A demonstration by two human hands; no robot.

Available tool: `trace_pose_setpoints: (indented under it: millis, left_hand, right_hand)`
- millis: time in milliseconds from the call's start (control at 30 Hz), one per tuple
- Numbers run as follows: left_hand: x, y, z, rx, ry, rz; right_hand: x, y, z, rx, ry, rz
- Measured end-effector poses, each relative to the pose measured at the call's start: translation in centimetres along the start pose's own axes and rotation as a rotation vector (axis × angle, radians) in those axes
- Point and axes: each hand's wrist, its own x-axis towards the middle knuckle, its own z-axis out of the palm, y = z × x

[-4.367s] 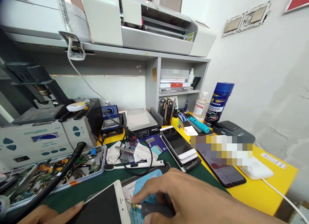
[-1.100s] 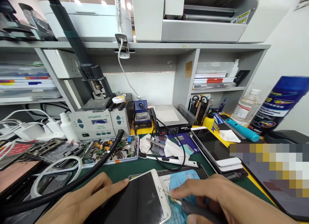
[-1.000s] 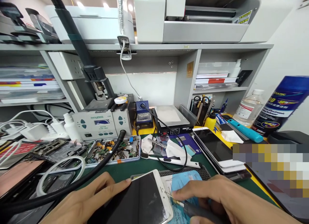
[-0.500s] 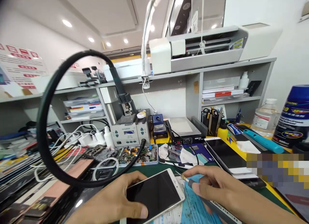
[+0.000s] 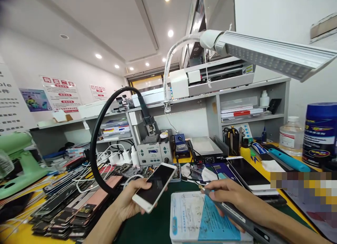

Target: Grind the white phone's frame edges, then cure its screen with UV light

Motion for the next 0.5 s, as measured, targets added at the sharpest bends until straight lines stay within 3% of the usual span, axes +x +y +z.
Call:
trace_pose_setpoints:
  millis: [267,500]
  left_hand:
    - [4.5,1.4,3.1,-0.381,0.038,0.133]
    - [6.6,0.6,3.4,-0.499,0.033,0.086]
  right_hand:
    - [0.3,0.4,-0.3,0.017,-0.011,0.028]
    - [-0.1,0.0,0.1,-0.049,0.027,-0.001]
